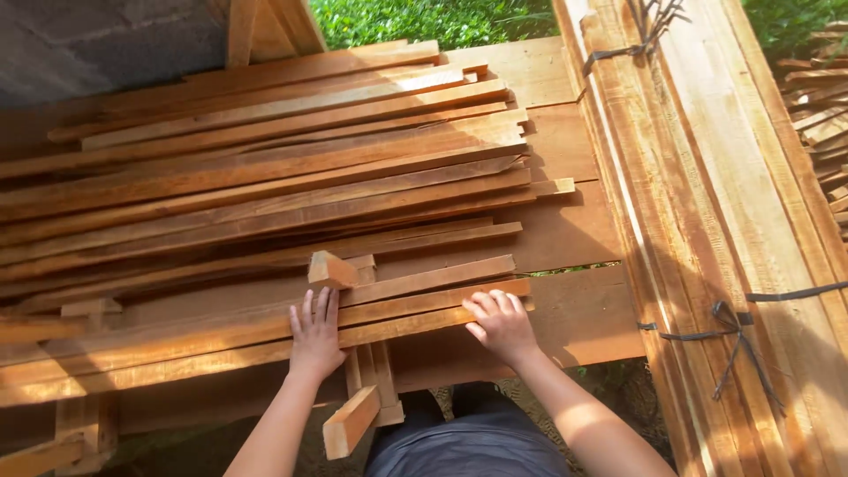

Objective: The person arranges several wooden planks on a wooden workbench, aligning them neatly. They then use a black strap to tie the stack of planks together, securing them in place.

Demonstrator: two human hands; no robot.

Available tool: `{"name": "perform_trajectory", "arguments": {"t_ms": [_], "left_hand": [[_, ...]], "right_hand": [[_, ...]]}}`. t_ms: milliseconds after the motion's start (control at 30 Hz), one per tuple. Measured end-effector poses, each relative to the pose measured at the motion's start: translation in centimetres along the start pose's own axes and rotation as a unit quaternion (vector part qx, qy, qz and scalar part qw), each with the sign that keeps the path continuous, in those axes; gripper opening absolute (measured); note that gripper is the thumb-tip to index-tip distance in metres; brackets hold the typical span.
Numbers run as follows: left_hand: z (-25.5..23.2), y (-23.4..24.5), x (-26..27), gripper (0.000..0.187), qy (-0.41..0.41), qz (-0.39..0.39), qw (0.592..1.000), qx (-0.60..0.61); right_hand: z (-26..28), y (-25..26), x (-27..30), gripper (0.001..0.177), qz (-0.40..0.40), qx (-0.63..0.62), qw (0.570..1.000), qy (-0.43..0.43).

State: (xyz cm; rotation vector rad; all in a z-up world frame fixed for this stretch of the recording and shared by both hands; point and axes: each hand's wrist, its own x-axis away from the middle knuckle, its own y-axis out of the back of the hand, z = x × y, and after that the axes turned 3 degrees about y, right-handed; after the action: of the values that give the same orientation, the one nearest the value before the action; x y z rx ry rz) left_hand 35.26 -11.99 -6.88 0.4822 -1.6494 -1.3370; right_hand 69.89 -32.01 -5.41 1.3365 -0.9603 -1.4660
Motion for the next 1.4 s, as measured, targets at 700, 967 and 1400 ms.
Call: {"name": "perform_trajectory", "arguments": {"t_ms": [700,967,1400], "left_hand": [[-11.9,13.3,-1.2,0.080,-0.109,0.171,0.977,0.060],[-19.3,6.6,-4.4,0.139,-0.068,0.127,0.986,-0.086],[-18.5,6.9,-3.6,0.144,-0.060,0.106,0.991,0.050]], "right_hand": [[-4.8,1.7,3.0,0.042,-0.144,-0.078,0.977,-0.134],[-4.0,1.2,4.6,0.052,-0.093,-0.074,0.970,-0.212],[-3.0,-0.1,4.6,0.055,-0.025,-0.338,0.822,-0.458]]}}
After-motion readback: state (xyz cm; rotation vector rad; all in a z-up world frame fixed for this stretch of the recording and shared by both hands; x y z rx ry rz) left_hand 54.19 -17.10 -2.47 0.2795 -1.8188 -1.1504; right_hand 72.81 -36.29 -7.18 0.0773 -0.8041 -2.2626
